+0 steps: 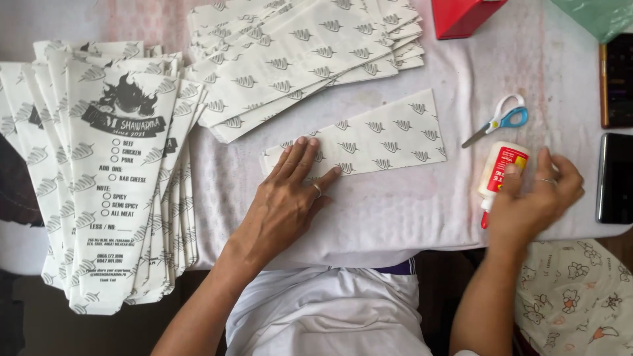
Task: Manually assembling paper food sleeves by folding them and applying glue to the edges.
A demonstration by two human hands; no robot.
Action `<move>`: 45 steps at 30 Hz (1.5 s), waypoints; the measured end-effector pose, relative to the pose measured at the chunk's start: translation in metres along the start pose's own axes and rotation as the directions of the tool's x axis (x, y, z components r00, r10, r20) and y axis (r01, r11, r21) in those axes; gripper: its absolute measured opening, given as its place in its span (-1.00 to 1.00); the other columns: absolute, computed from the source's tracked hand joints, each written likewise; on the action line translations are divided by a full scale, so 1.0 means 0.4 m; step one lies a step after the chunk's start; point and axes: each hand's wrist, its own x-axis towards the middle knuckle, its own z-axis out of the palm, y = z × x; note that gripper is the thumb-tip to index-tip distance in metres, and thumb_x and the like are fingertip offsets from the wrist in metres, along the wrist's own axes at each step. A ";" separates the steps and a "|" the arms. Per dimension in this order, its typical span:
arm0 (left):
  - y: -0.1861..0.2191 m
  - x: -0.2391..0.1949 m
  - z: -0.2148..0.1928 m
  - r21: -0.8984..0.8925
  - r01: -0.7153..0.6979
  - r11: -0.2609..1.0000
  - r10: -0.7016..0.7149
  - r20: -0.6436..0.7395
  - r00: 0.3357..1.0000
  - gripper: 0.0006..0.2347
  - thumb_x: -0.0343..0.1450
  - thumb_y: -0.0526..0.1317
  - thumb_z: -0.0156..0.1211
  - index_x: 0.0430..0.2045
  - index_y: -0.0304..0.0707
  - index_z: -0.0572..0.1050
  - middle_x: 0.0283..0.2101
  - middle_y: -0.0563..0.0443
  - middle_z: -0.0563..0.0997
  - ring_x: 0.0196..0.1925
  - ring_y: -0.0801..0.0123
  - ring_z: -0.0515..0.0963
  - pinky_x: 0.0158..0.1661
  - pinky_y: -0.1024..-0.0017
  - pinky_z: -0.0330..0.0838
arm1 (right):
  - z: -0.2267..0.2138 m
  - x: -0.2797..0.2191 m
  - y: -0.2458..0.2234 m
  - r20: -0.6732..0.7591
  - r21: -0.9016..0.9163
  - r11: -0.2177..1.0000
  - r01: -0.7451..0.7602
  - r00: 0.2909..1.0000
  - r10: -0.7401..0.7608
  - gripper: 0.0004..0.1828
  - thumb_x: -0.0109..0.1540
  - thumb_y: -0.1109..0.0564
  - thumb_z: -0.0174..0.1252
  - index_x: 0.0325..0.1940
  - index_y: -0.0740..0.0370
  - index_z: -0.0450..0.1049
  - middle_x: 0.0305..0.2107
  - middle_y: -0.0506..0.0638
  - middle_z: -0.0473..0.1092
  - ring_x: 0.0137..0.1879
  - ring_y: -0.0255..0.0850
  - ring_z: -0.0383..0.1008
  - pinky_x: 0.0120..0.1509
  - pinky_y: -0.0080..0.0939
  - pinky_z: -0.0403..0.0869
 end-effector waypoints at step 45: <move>0.044 0.041 0.083 -0.160 0.062 0.985 -0.119 -0.382 0.917 -0.87 0.54 -0.40 0.12 -0.11 -0.56 0.50 0.22 -0.51 0.43 0.35 -0.35 0.39 0.37 -0.14 0.28 | 0.104 0.104 -0.274 0.635 0.248 0.920 0.303 0.666 -0.391 0.09 0.24 -0.51 -0.06 0.65 0.16 -0.13 0.59 0.14 -0.21 0.68 0.18 -0.32 0.56 0.57 -0.26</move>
